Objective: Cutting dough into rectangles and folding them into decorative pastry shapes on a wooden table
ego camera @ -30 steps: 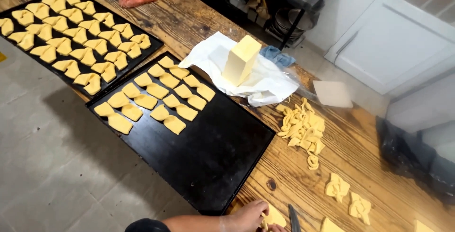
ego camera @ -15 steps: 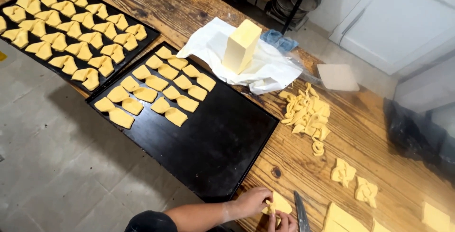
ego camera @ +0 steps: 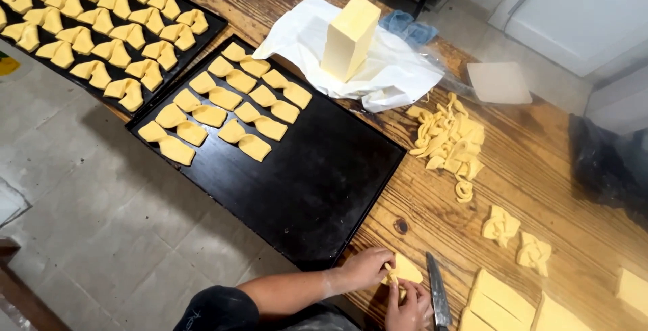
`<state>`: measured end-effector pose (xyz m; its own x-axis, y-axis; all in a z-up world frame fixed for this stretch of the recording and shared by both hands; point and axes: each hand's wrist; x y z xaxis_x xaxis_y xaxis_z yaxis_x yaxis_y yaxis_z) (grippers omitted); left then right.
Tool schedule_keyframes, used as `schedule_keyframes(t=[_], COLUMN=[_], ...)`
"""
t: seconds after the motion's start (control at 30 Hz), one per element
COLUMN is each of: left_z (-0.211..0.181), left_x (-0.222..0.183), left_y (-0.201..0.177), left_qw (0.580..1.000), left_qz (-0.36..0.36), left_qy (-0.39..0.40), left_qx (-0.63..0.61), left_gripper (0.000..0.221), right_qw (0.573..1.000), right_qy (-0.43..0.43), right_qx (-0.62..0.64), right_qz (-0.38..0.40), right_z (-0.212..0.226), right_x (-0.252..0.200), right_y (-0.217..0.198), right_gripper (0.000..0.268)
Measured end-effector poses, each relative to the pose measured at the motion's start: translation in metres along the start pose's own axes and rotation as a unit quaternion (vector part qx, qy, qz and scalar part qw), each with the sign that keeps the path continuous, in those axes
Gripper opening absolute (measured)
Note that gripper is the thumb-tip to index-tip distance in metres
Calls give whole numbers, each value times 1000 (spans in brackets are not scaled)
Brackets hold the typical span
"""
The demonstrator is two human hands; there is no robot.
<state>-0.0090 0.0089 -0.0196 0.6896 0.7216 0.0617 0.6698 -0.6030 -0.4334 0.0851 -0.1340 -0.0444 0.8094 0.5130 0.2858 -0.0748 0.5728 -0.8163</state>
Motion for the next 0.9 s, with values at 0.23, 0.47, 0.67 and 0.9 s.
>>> schedule_keyframes(t=[0.23,0.47,0.67,0.9], left_z=[-15,30,21,17], left_x=[0,5,10,23], left_y=[-11,33,21,8], left_qw=[997,992,984,990], left_qz=[44,-55,12,14], left_qy=[-57,-88,-175,-107], left_qx=[-1,-66,-36,-95], left_gripper=[13,27,27,22], right_qw=[995,988,986,981], right_qy=[-84,-49,90,136], right_qx=[26,142,122,96], right_qz=[-50,27,71,101], right_z=[-27,-29,12,19], right_x=[0,13,20,27], right_y=[19,19,-13,-7], right_gripper=[19,16,19,18])
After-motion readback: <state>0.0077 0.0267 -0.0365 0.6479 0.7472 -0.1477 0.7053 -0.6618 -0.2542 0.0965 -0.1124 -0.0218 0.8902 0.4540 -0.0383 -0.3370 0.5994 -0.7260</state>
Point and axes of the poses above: each hand's wrist, its own x-axis towards the middle knuckle, its own y-axis out of the palm, z = x × y, and after that the axes turned 9 degrees about -z, right-handed
